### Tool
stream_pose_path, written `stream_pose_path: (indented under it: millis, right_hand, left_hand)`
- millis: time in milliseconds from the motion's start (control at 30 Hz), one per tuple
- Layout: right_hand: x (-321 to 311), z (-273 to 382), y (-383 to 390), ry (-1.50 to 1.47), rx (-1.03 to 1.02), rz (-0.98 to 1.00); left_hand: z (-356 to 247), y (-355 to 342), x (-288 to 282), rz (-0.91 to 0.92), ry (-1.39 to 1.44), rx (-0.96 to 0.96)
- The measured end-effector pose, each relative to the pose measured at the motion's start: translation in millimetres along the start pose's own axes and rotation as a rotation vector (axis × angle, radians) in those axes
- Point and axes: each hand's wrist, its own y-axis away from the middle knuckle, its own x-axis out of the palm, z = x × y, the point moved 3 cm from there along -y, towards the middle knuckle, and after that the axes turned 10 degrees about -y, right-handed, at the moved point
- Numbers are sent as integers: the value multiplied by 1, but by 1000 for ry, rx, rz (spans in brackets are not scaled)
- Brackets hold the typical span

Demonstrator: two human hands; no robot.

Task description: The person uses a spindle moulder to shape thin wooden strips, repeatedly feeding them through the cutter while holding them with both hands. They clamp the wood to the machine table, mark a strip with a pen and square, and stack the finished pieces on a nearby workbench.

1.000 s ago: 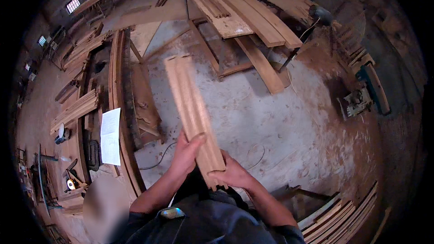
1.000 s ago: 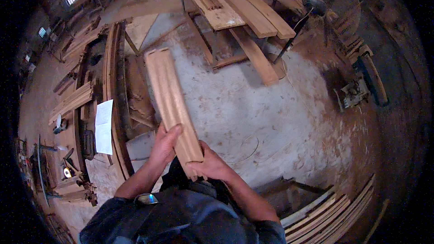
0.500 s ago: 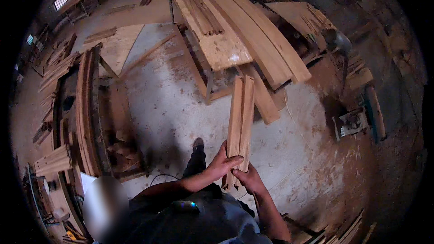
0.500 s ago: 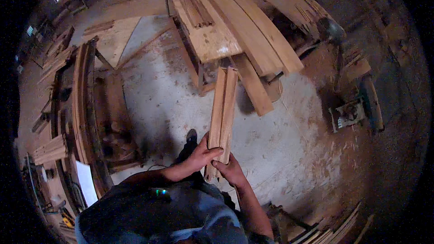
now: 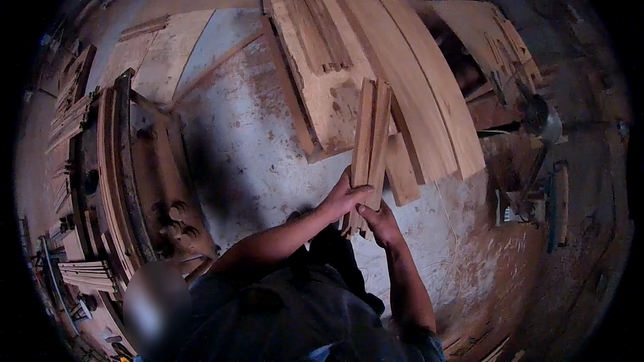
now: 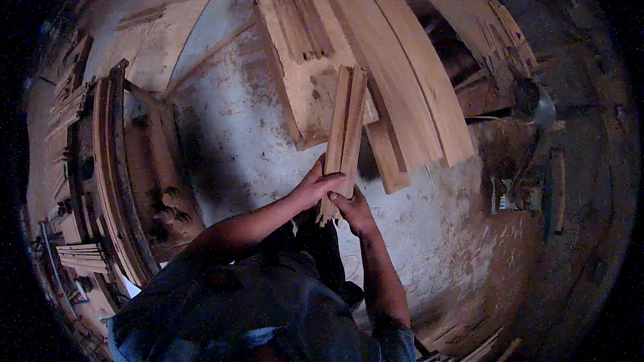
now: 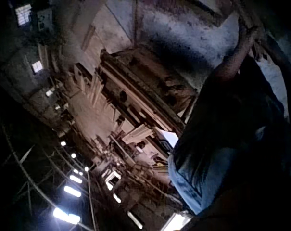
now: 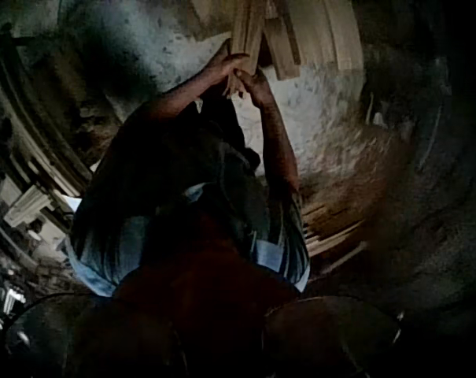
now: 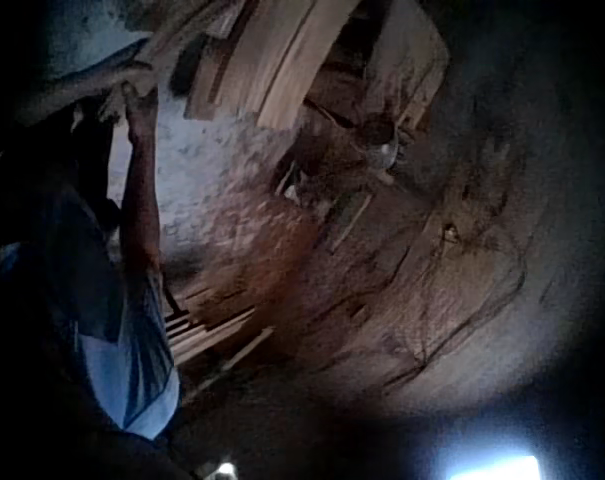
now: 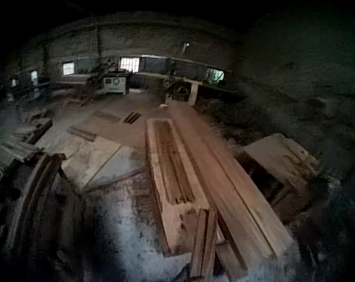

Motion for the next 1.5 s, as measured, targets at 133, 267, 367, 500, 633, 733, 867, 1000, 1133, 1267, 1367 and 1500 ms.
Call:
stream_pose_path:
  millis: [133,267,367,500,633,733,867,1000,1133,1267,1367,1500]
  right_hand:
    - [-21,5,-42,-16,38,17]
    - [-50,7,-86,33,137,69]
    - [-56,31,-110,53,120,133]
    - [-83,45,-128,168,79,47]
    - [-88,57,-145,76,143,39]
    - [-99,40,-154,71,43,49]
    - [-100,44,-144,86,-15,-64]
    - [-104,64,-118,629,-227,-491]
    - [-40,131,-132,434,-319,-420]
    - [44,191,-217,567,-479,-176]
    - [97,216,-300,869,-545,-85]
    - [104,196,-404,1228,-621,-275]
  left_hand:
    - [20,-40,-5,-22,7,-88]
    - [32,-76,-11,-106,-98,-53]
    - [26,-101,-16,-88,-313,-145]
    - [19,-133,-6,-101,-745,-311]
    - [-13,-154,-10,-102,-1087,-271]
    - [-30,-163,-8,59,-1266,-420]
    - [-26,-162,-20,159,-1030,-262]
    - [-64,-178,-70,60,-1019,-284]
    - [-66,-212,-165,-330,-980,-207]
    - [-104,-256,-226,-622,-1147,-201]
    - [-68,-295,-265,-524,-1132,-294]
    - [-87,-305,-242,-463,-1195,-374]
